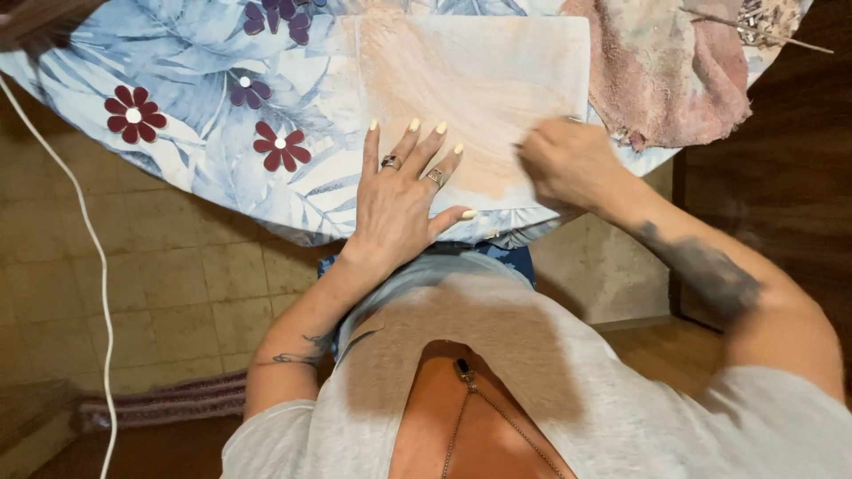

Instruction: Sanding a board for a mosaic project, wiping it clean with a cloth, and inspecting a finished mosaic pot.

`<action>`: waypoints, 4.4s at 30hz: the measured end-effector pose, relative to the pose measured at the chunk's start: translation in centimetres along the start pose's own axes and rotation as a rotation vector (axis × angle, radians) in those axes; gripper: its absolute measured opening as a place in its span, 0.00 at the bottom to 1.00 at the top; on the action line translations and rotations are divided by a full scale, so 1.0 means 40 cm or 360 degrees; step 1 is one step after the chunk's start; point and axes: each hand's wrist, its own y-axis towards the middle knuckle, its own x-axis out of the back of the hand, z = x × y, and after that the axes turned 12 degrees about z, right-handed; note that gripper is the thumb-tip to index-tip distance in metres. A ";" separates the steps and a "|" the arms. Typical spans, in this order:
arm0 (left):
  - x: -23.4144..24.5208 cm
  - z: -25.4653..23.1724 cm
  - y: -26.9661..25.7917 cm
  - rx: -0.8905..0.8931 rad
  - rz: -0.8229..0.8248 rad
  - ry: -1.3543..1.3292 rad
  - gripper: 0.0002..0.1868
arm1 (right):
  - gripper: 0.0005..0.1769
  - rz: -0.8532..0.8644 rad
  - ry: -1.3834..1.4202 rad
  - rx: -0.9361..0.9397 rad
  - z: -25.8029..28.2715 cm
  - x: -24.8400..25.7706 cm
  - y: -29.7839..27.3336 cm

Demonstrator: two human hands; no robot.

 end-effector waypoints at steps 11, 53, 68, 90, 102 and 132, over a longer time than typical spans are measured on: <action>-0.003 -0.001 -0.005 0.0051 0.0036 0.0314 0.32 | 0.10 -0.0314 0.0135 0.0317 0.037 0.017 0.329; 0.022 -0.065 0.057 -0.0180 -0.0674 -0.0205 0.13 | 0.21 0.0487 0.1654 0.0329 0.010 0.170 0.105; -0.004 -0.043 0.021 0.0037 -0.0201 0.0126 0.23 | 0.09 0.0146 -0.0086 0.0017 -0.024 0.069 -0.070; -0.006 -0.023 0.013 0.0057 0.0039 0.0370 0.26 | 0.08 0.0425 0.0119 0.0320 -0.040 0.097 -0.016; -0.016 -0.028 0.011 0.0076 0.0057 0.0398 0.27 | 0.15 0.0147 -0.0019 0.0442 0.028 -0.016 0.443; -0.005 -0.035 0.010 0.0076 -0.0019 0.0086 0.26 | 0.04 0.0387 -0.0147 0.0242 -0.080 0.078 -0.094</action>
